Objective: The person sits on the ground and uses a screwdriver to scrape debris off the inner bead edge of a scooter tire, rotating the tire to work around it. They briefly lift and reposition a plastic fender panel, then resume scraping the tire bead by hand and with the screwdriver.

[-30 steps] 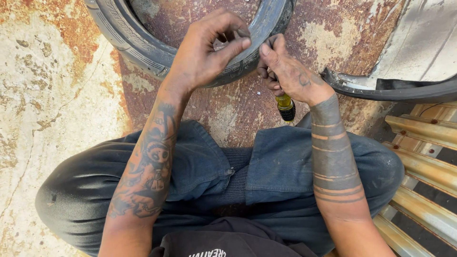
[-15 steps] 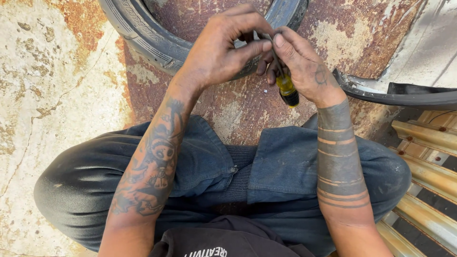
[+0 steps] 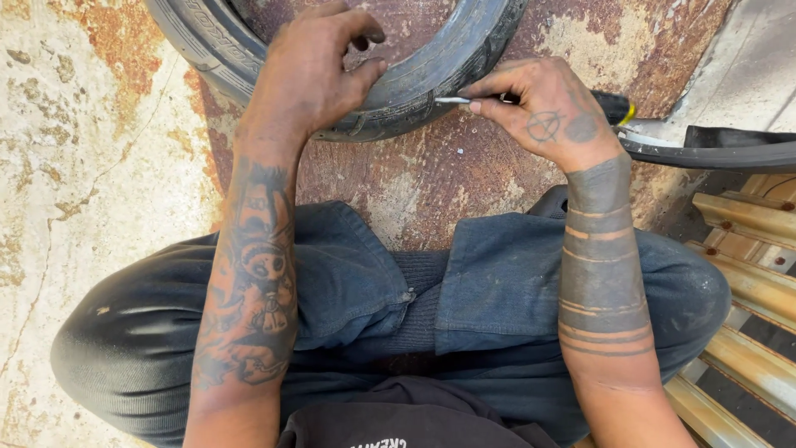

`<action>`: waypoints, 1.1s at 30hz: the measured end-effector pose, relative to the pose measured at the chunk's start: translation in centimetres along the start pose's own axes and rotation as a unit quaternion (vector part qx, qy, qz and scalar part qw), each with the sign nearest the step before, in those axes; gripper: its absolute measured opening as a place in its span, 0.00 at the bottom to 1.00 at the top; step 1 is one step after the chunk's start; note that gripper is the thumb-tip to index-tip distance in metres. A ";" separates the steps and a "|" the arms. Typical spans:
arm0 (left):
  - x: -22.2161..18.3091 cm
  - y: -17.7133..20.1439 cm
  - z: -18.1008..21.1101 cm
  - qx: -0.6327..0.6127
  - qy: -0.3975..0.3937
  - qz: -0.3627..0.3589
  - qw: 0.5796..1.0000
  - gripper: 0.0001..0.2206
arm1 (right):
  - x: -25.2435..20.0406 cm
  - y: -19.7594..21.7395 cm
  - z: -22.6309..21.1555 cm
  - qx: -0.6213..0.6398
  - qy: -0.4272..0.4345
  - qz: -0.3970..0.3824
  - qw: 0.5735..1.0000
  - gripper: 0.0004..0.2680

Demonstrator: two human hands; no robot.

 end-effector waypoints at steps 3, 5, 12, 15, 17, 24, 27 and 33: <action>0.1 -1.8 -1.0 -0.044 0.097 -0.122 0.987 0.22 | 0.3 -0.6 0.2 0.026 -0.028 -0.014 0.999 0.07; -0.1 -2.4 -0.9 -0.027 0.099 -0.134 0.986 0.25 | 0.5 -1.0 0.1 -0.003 -0.002 -0.021 1.000 0.06; -0.7 -2.4 -1.7 0.015 0.124 -0.144 0.982 0.31 | 0.8 -1.2 -0.9 -0.101 0.036 0.003 0.994 0.05; -0.9 -2.5 -1.7 0.018 0.133 -0.147 0.980 0.35 | 0.8 -1.1 -1.6 -0.102 0.021 0.006 0.995 0.05; -1.0 -2.4 -1.8 0.007 0.153 -0.153 0.976 0.35 | 0.9 -1.4 -1.7 -0.100 0.021 0.005 0.995 0.04; -1.0 -2.9 -1.8 -0.007 0.161 -0.139 0.977 0.37 | 0.9 -1.7 -3.2 -0.191 0.004 0.025 0.981 0.04; -0.9 -2.8 -1.6 -0.006 0.162 -0.141 0.977 0.37 | 0.8 -1.9 -3.0 -0.203 -0.005 0.021 0.979 0.04; -1.1 -2.7 -1.5 -0.010 0.156 -0.134 0.979 0.35 | 0.8 -1.7 -2.9 -0.196 -0.006 0.016 0.980 0.04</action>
Point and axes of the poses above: each hand's wrist, its own x-axis towards the middle knuckle, its own y-axis out of the back of the hand, z = x × y, the point moved 3 cm from there along x, towards the middle knuckle, and after that the axes turned 7 degrees about -z, right-handed, at the moved point
